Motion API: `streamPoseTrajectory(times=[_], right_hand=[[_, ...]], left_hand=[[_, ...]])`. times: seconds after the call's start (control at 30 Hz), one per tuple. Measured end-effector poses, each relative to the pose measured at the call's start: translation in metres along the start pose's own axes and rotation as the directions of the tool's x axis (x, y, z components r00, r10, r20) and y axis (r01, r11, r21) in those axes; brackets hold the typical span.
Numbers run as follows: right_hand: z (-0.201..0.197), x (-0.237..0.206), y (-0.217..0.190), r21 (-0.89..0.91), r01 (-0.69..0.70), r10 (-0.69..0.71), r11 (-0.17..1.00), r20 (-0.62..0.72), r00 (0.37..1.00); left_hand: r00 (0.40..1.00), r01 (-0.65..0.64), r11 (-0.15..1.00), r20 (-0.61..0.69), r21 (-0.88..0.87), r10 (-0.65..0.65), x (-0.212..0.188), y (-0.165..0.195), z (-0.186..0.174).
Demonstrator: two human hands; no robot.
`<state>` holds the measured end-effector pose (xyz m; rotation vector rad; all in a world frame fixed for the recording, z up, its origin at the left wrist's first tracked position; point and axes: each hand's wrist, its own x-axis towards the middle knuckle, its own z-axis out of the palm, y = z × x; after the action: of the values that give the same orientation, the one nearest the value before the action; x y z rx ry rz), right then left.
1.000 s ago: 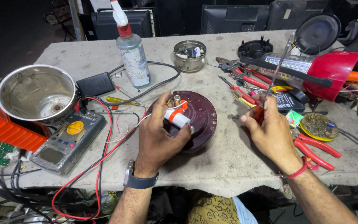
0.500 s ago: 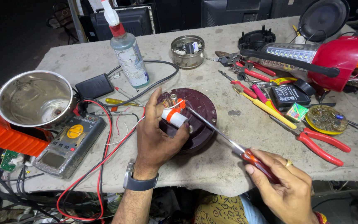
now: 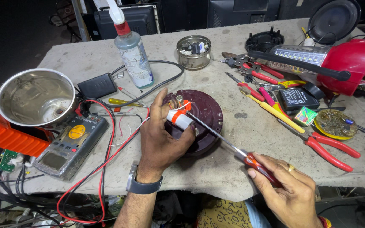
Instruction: The person repairs a ceiling fan motor by manipulating internal wires and components. They use a screwdriver to adjust parts and a multimeter to test electrical connections, working on a cluttered workbench.
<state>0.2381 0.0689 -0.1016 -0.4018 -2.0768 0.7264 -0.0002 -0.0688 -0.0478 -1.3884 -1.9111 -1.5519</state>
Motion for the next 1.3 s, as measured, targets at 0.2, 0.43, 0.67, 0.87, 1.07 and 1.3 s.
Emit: streamPoseTrajectory(times=[0.2, 0.43, 0.67, 0.87, 1.07, 1.3], right_hand=[[-0.008, 0.016, -0.016, -0.129, 0.179, -0.181, 0.975, -0.004, 0.984], [-0.031, 0.035, -0.024, -0.359, 0.482, -0.489, 0.799, 0.078, 0.869], [-0.043, 0.069, 0.014, 0.094, -0.695, 0.51, 0.713, 0.61, 0.606], [-0.044, 0.056, -0.006, -0.048, 0.13, -0.102, 0.99, 0.375, 0.921], [-0.041, 0.065, -0.005, -0.377, 0.057, 0.105, 0.925, 0.395, 0.913], [-0.049, 0.062, 0.004, 0.077, -0.393, 0.287, 0.916, 0.558, 0.778]], left_hand=[[1.0, 0.002, 1.0, 0.007, 0.008, -0.002, 0.0, 0.0, -0.001], [1.0, -0.007, 0.999, -0.008, 0.034, 0.007, 0.002, -0.002, -0.002], [1.0, 0.014, 1.0, -0.022, 0.01, -0.013, 0.004, 0.002, -0.004], [0.996, -0.081, 0.989, 0.039, 0.127, 0.077, 0.017, -0.001, -0.012], [0.992, -0.121, 0.984, 0.038, 0.127, 0.117, 0.024, -0.011, -0.012], [0.998, 0.022, 1.0, 0.063, 0.022, -0.023, 0.019, -0.019, -0.005]])
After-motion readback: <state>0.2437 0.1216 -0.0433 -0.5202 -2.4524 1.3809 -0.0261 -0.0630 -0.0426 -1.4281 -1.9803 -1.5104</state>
